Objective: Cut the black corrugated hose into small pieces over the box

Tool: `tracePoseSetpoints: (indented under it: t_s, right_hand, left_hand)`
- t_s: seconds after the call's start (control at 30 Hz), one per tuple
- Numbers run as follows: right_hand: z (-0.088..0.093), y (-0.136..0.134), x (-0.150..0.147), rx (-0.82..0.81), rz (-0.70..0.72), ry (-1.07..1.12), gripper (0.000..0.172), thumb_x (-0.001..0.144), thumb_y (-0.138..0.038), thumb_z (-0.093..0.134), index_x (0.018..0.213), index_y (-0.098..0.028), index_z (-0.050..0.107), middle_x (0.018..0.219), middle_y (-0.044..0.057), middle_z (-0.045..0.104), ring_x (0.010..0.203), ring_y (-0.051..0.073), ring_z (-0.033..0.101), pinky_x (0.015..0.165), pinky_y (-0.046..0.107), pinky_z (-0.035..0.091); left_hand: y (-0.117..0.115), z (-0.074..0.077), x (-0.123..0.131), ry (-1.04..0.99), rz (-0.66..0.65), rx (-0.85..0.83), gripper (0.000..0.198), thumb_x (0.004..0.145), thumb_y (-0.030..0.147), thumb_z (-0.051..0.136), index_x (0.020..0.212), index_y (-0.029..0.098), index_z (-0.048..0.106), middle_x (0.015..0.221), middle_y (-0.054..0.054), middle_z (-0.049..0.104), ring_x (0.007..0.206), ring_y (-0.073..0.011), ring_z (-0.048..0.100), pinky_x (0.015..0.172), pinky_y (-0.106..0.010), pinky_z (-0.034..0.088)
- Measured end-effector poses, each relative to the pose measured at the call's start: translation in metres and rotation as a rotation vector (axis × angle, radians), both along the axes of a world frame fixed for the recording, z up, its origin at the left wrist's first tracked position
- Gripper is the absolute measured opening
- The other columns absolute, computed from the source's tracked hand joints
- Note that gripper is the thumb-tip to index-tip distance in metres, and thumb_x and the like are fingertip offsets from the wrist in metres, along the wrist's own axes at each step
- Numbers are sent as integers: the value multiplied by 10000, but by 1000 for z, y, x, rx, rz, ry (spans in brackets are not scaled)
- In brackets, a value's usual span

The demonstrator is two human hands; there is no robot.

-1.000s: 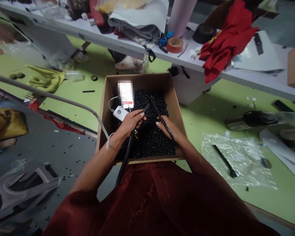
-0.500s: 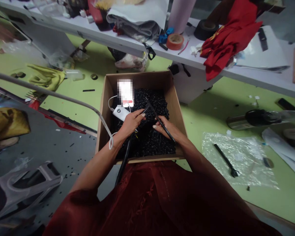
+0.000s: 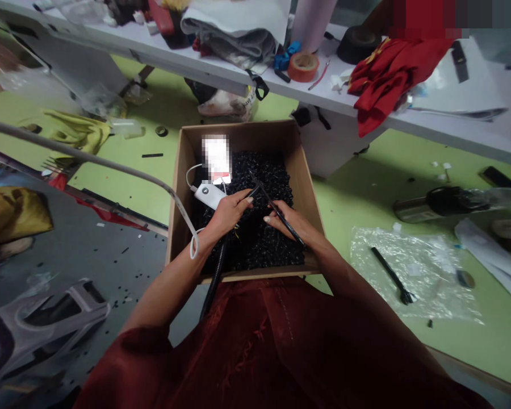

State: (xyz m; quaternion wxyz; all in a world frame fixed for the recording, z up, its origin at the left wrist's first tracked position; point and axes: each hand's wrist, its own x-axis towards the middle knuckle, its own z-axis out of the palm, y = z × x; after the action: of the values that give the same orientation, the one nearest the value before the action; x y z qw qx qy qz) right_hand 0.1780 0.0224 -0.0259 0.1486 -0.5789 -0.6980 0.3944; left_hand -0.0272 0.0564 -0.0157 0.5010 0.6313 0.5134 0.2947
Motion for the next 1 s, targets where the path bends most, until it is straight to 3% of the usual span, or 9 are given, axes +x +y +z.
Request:
tracePoseSetpoints:
  t_s: [0.23, 0.43, 0.7, 1.0]
  right_hand:
    - [-3, 1, -1, 37, 14, 2, 478, 846, -467, 517, 1233, -188, 482, 1071, 110, 654, 926, 249, 627, 789, 365, 465]
    - [1, 0, -3, 32, -8, -79, 368, 893, -439, 459, 1163, -193, 508, 1112, 104, 653, 990, 262, 619, 828, 354, 450]
    - [-4, 1, 0, 89, 24, -171, 255, 877, -297, 453, 1109, -214, 515, 1037, 85, 670, 913, 255, 624, 759, 324, 444]
    - [-1, 1, -1, 78, 3, -276, 229, 860, -256, 450, 1073, -233, 533, 939, 60, 698, 833, 225, 641, 690, 267, 421]
  left_hand:
    - [-1, 4, -1, 68, -124, 112, 255, 908, 289, 449, 883, 154, 664, 709, -14, 591, 641, -117, 480, 609, -218, 350]
    - [-3, 3, 2, 41, -84, 56, 265, 906, 303, 437, 957, 160, 654, 707, -8, 575, 601, -107, 443, 559, -217, 332]
    - [-6, 4, 6, -5, -52, -5, 252, 901, 312, 435, 808, 157, 610, 598, 17, 483, 523, -86, 384, 522, -224, 304]
    - [-5, -7, 8, -75, -38, -79, 248, 892, 310, 445, 892, 139, 624, 710, -5, 558, 505, -64, 394, 479, -203, 311]
